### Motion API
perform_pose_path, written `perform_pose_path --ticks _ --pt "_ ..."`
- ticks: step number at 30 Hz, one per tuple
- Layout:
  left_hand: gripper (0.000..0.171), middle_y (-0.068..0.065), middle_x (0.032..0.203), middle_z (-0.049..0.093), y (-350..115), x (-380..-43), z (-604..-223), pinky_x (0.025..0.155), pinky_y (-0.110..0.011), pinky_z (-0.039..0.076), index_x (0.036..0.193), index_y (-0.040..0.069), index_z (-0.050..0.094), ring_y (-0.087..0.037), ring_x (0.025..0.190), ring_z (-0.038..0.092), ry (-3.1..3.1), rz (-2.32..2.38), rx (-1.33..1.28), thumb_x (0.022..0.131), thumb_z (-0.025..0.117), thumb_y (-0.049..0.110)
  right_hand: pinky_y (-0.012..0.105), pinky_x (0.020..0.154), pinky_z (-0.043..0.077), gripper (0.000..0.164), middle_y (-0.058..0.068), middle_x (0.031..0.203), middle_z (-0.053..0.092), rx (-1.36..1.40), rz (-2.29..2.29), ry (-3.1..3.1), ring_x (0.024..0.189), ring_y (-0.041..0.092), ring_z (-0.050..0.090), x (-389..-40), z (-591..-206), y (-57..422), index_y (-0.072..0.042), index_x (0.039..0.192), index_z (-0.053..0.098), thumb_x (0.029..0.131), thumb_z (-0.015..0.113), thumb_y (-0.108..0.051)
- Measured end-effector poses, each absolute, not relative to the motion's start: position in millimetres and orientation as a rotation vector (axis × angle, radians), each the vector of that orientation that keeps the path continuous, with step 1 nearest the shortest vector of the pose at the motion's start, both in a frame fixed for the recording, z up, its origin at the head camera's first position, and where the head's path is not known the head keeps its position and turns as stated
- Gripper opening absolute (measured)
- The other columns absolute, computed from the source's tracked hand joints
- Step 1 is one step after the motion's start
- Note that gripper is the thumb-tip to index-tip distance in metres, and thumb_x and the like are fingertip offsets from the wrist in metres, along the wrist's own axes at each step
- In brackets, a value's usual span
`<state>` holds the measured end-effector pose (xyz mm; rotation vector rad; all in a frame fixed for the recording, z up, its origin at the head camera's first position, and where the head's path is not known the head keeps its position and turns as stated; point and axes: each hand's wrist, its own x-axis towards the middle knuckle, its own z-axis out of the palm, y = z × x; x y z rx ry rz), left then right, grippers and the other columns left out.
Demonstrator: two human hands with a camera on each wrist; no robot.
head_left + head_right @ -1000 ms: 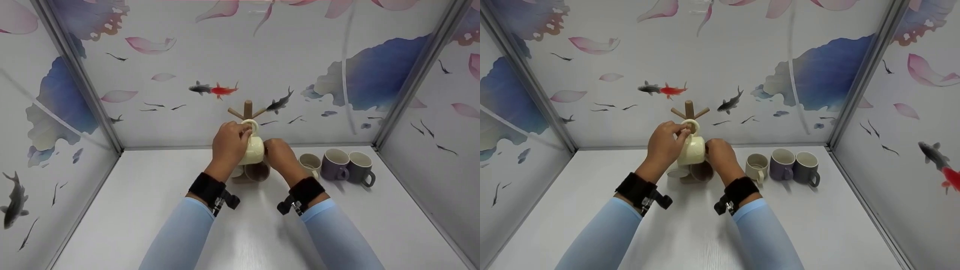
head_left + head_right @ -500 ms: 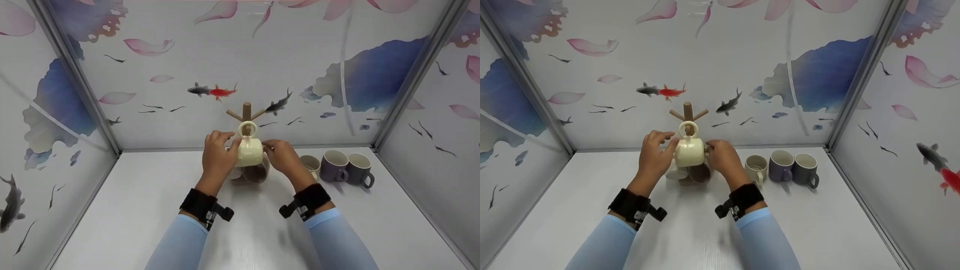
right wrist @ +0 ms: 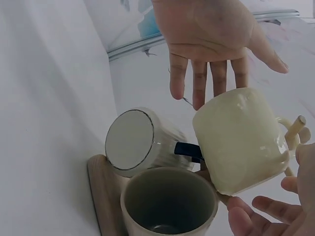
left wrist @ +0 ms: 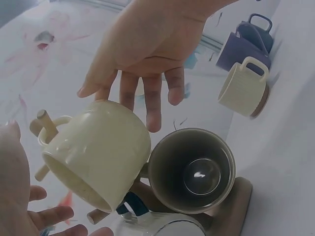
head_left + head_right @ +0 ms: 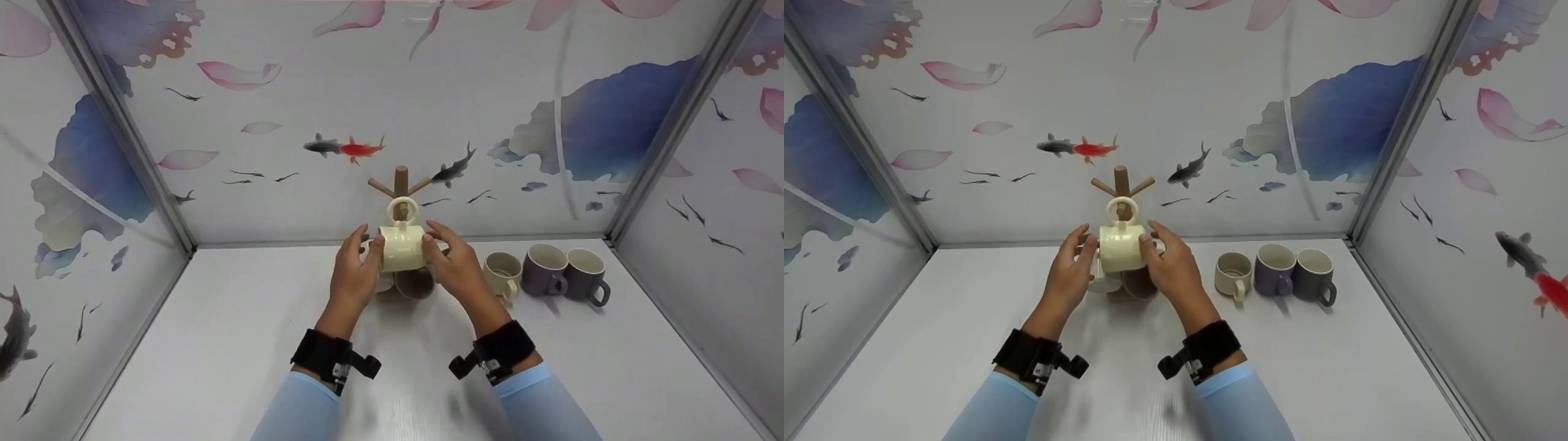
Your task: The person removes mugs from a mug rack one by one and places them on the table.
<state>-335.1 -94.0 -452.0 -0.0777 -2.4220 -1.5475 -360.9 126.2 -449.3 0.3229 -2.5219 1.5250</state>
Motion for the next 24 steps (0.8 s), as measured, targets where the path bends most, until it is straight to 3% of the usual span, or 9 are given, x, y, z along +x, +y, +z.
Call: perform_pose_path --ticks 6,12,19,21,24 --pt "0.076 -0.014 0.178 0.049 -92.1 -337.5 -456.5 0.137 -0.066 0.034 0.178 0.018 0.039 -0.04 0.168 0.04 -2.434 -1.607 -0.129 0.118 0.048 0.063 0.047 0.074 0.069 0.066 0.013 0.17 0.058 0.336 1.607 -2.557 0.114 0.038 0.078 -359.6 -454.6 123.9 -0.026 0.174 0.048 0.117 0.056 -0.058" --pt "0.076 -0.017 0.175 0.049 -93.7 -341.1 -459.8 0.139 -0.068 0.028 0.182 0.02 0.029 -0.041 0.17 0.036 -2.457 -1.667 -0.209 0.119 0.05 0.058 0.054 0.08 0.072 0.067 0.013 0.176 0.051 0.349 1.687 -2.593 0.132 0.045 0.074 -359.8 -456.1 123.1 -0.03 0.178 0.04 0.118 0.058 -0.055" --pt "0.077 -0.017 0.175 0.048 -93.6 -342.6 -460.2 0.14 -0.068 0.026 0.182 0.02 0.026 -0.042 0.17 0.034 -2.466 -1.667 -0.275 0.119 0.052 0.055 0.06 0.114 0.061 0.066 0.017 0.171 0.057 0.394 1.691 -2.556 0.141 0.047 0.07 -361.1 -459.0 121.3 -0.027 0.177 0.042 0.118 0.06 -0.049" --pt "0.076 -0.016 0.177 0.047 -93.3 -342.3 -460.3 0.14 -0.067 0.026 0.182 0.02 0.026 -0.041 0.17 0.035 -2.468 -1.665 -0.283 0.12 0.052 0.053 0.058 0.109 0.064 0.065 0.017 0.17 0.057 0.396 1.72 -2.542 0.139 0.046 0.071 -361.6 -459.7 121.2 -0.026 0.177 0.043 0.118 0.061 -0.047" --pt "0.074 -0.017 0.177 0.046 -92.5 -342.2 -460.4 0.141 -0.066 0.026 0.182 0.019 0.027 -0.04 0.171 0.034 -2.461 -1.67 -0.284 0.12 0.051 0.051 0.053 0.09 0.071 0.065 0.018 0.17 0.057 0.396 1.777 -2.522 0.136 0.048 0.073 -361.8 -459.6 121.2 -0.026 0.177 0.043 0.117 0.063 -0.046"
